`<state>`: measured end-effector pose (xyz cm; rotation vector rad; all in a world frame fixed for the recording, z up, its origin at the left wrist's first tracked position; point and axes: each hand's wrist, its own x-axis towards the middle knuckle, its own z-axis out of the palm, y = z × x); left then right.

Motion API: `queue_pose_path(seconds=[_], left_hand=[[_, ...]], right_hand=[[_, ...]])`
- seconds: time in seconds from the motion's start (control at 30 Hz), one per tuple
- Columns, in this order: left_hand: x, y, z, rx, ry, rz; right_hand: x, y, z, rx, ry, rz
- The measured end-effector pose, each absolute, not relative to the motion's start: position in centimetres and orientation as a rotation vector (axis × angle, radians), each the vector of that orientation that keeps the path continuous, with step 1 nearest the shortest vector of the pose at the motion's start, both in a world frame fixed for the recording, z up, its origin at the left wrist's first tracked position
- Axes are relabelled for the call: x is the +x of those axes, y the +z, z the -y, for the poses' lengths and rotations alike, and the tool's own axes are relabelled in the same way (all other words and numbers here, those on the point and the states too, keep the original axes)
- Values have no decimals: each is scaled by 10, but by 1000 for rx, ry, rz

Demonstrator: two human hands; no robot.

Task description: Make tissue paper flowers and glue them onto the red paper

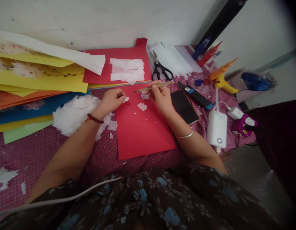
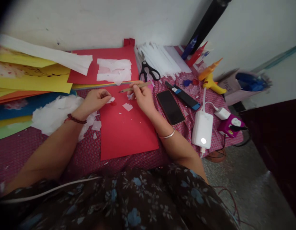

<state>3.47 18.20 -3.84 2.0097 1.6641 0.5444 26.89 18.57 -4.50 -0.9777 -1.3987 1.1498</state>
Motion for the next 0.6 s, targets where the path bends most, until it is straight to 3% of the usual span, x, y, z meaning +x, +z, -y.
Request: queue_pose_path(seconds=[0.13,0.23,0.33,0.6], left_hand=[[44,-4,-158,2214,560,-1678],[66,10,-135,2729,192,-1369],[90,2,-121,2833,64,-1255],[111,-35,-132,2404,430,-1511]], right_hand=[[297,-31,-175,-1090,1062,1301],[306,-32,-166,-1104,1063,1266],[305,-38,-161,-1074,1104,1264],[302,-42,-161,-959,1217,1272]])
